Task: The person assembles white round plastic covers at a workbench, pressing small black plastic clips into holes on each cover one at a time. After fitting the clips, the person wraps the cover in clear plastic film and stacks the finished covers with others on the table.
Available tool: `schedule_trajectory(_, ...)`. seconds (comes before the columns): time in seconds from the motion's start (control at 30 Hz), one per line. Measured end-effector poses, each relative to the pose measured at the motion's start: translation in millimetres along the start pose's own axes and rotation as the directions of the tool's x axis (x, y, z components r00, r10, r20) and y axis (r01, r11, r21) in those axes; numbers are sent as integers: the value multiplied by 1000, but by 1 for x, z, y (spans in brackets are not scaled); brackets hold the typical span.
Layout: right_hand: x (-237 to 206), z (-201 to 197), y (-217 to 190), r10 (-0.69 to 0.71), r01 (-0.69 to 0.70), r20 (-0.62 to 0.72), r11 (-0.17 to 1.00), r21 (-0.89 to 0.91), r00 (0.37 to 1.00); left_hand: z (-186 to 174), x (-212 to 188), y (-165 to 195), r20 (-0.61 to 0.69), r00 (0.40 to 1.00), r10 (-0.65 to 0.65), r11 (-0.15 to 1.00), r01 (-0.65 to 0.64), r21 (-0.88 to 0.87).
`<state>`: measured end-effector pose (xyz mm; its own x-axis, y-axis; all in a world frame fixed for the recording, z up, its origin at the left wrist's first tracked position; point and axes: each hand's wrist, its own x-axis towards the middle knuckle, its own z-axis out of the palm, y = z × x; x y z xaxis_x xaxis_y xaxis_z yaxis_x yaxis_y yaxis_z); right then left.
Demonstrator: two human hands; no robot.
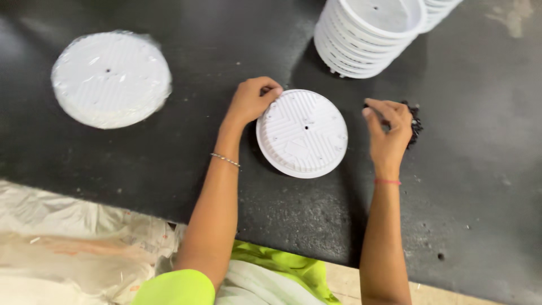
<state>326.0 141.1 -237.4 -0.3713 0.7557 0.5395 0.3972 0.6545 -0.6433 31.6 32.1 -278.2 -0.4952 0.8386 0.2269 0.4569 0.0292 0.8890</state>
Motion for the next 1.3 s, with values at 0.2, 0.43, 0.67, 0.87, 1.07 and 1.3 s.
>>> schedule_trajectory(0.2, -12, 25, -77, -198, 160, 295, 976, 148, 935, 1, 4, 1, 2, 999, -35, 999, 35, -4)
schedule_trajectory(0.43, -12, 28, -88, -150, 125, 373, 988, 89, 916, -1, 4, 5, 11, 997, -82, 996, 81, 31)
schedule_trajectory(0.67, -13, 29, -86, -114, 98, 390, 993, 63, 914, 0, 3, 8, 25, 995, -95, 994, 93, 50)
schedule_trajectory(0.87, -13, 26, -84, -76, 53, 412, 996, 69, 908, 0, 3, 8, 30, 996, -84, 995, 82, 61)
schedule_trajectory(1.07, -12, 20, -79, -201, 158, 361, 977, 146, 911, -2, 2, 9, 19, 994, -105, 993, 104, 57)
schedule_trajectory(1.3, -15, 16, -79, -235, 265, 399, 964, -21, 886, -2, 2, 12, 11, 996, -88, 995, 87, 44)
